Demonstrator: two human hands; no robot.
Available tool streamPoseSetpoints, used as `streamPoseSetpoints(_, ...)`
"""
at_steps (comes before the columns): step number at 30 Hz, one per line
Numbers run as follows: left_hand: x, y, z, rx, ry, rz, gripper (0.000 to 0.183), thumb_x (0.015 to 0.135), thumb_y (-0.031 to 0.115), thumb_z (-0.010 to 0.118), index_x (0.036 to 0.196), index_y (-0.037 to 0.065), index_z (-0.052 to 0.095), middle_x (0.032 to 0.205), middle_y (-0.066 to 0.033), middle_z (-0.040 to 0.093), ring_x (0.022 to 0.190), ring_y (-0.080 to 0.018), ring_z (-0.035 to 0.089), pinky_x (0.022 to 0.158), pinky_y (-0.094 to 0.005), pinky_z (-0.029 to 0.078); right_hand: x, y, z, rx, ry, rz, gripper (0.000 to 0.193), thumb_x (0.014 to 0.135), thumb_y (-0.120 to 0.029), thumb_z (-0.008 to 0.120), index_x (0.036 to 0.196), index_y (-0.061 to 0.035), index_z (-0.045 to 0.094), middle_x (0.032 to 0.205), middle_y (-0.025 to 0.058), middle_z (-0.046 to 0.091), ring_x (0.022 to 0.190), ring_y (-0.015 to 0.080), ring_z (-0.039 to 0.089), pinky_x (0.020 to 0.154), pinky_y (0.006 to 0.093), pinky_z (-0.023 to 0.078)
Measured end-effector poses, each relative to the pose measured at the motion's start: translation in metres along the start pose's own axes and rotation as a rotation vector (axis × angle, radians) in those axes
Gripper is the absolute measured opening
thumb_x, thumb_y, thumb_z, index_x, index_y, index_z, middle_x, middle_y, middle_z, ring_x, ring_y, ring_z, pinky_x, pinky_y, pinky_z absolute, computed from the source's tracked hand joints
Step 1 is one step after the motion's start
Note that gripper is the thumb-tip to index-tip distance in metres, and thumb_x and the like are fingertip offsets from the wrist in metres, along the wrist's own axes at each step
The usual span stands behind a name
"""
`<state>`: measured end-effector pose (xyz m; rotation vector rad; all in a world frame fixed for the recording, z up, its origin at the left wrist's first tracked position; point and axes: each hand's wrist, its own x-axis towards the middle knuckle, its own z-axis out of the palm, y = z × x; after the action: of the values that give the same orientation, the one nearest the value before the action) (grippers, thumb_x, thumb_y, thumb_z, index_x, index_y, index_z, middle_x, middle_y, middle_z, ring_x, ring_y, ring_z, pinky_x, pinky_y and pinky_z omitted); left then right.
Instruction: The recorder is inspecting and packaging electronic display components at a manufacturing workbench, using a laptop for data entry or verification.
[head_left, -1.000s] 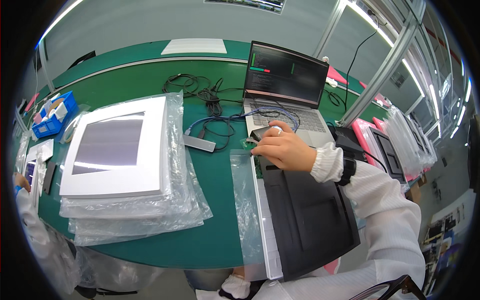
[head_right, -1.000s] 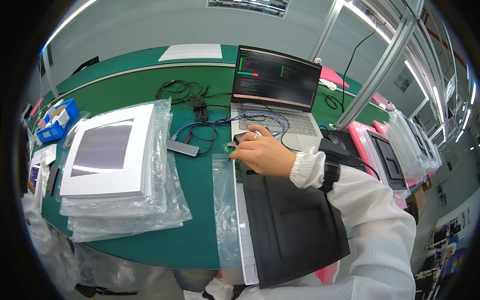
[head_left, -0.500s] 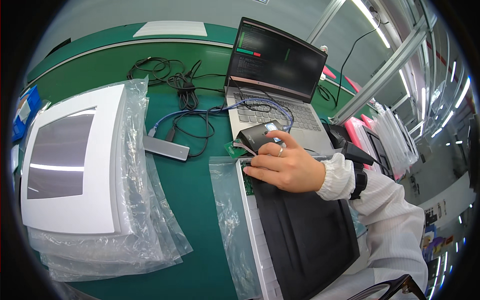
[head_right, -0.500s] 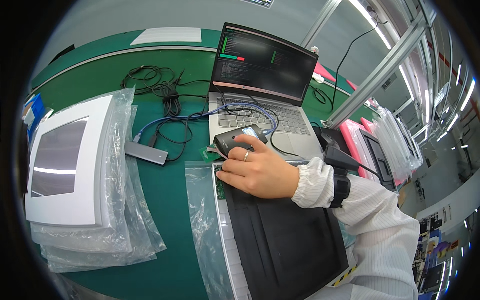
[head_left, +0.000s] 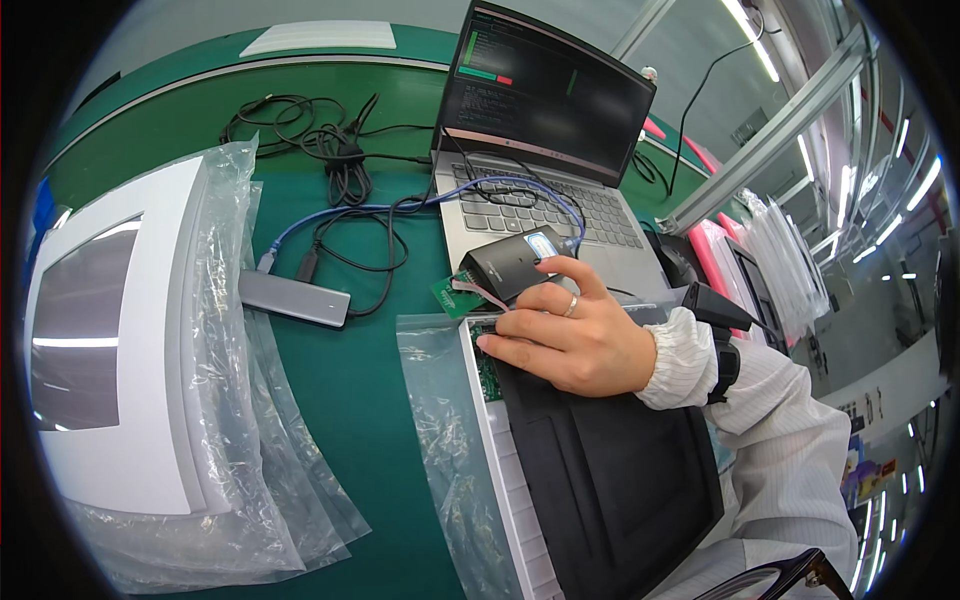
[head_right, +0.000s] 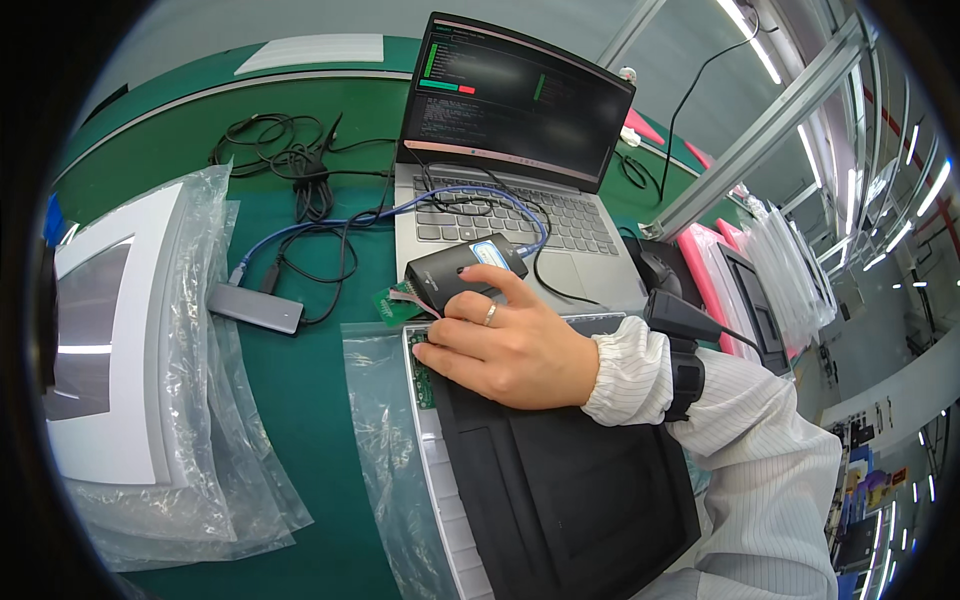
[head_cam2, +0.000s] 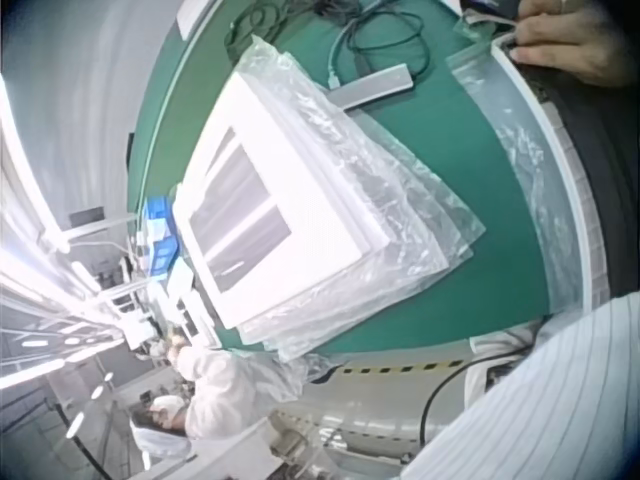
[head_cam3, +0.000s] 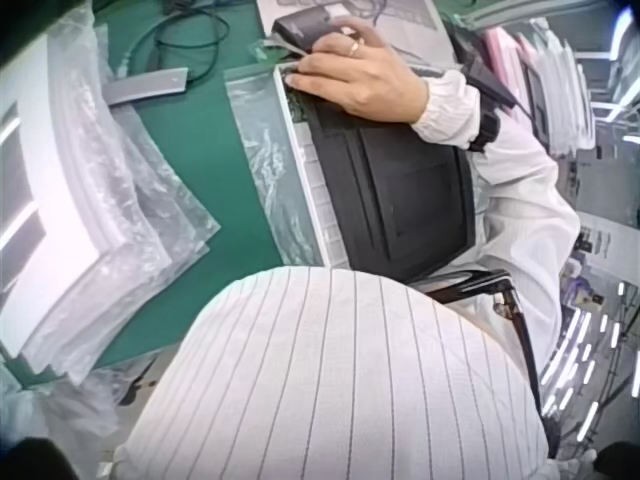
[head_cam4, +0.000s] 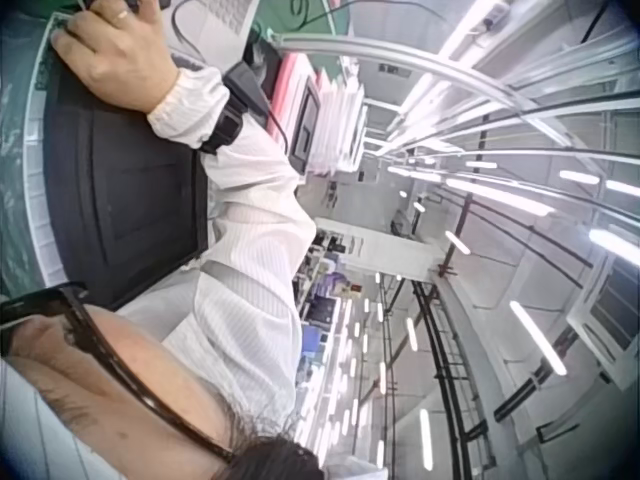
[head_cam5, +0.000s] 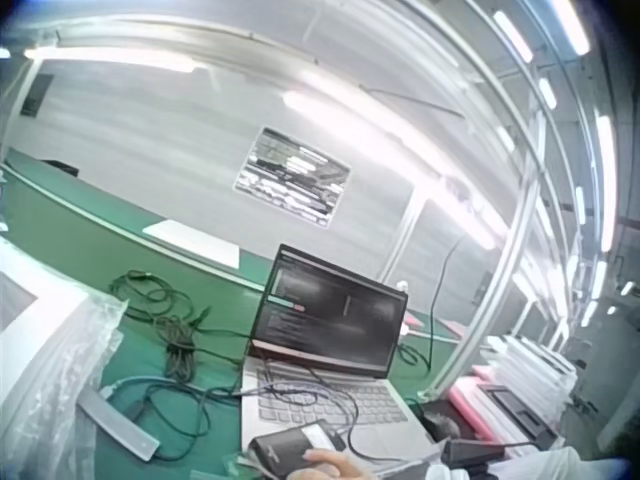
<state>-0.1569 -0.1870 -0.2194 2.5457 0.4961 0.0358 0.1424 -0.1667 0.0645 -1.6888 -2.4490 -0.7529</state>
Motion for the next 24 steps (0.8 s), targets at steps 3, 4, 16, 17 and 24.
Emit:
streamPoseSetpoints(3,-0.0005,0.001,0.0013,0.0,-0.009,0.004,0.026,0.084,0.028,0.058,0.088,0.003,0.065,0.075,-0.0144,0.065,0.062,-0.025,0.062,0.057,-0.037,0.048,0.001,-0.0008,-0.001,0.012,0.003,0.003,0.019,0.074,-0.011,0.062,0.093,-0.0082,0.068,0.086,-0.0015,0.058,0.087,0.0151,0.054,0.097,0.0419,0.038)
streamPoseSetpoints(4,-0.0011,0.0011,0.0011,-0.004,-0.009,0.005,0.026,0.084,0.028,0.058,0.088,0.003,0.065,0.075,-0.0144,0.065,0.062,-0.025,0.062,0.057,-0.037,0.048,0.0015,-0.001,-0.0016,0.014,-0.002,0.003,0.019,0.074,-0.011,0.062,0.092,-0.0079,0.067,0.085,-0.0015,0.058,0.087,0.015,0.054,0.097,0.0419,0.038)
streamPoseSetpoints(16,-0.0002,0.0005,0.0029,-0.013,-0.026,0.017,0.026,0.085,0.028,0.057,0.089,0.003,0.065,0.075,-0.0143,0.065,0.062,-0.0244,0.062,0.057,-0.0361,0.048,0.0035,-0.0027,-0.0012,0.0,-0.024,-0.003,0.017,0.074,-0.011,0.062,0.09,-0.0069,0.067,0.083,-0.0011,0.056,0.085,0.0146,0.054,0.098,0.0419,0.037)
streamPoseSetpoints(17,-0.0001,-0.0001,0.0022,-0.011,-0.028,0.016,0.026,0.085,0.028,0.057,0.089,0.003,0.065,0.075,-0.0143,0.065,0.062,-0.0244,0.062,0.056,-0.036,0.048,0.0037,-0.003,-0.0014,0.001,-0.032,-0.005,0.017,0.074,-0.011,0.062,0.09,-0.0067,0.067,0.083,-0.0009,0.057,0.085,0.0146,0.054,0.099,0.0421,0.037)
streamPoseSetpoints(24,-0.0003,0.001,0.0042,-0.018,-0.032,0.023,0.026,0.085,0.027,0.057,0.09,0.003,0.065,0.075,-0.0142,0.065,0.062,-0.0241,0.062,0.056,-0.0355,0.048,0.0091,-0.0098,-0.0033,-0.038,-0.027,-0.025,0.013,0.072,-0.012,0.062,0.081,-0.0045,0.067,0.09,0.002,0.057,0.091,0.0164,0.052,0.101,0.0436,0.035)
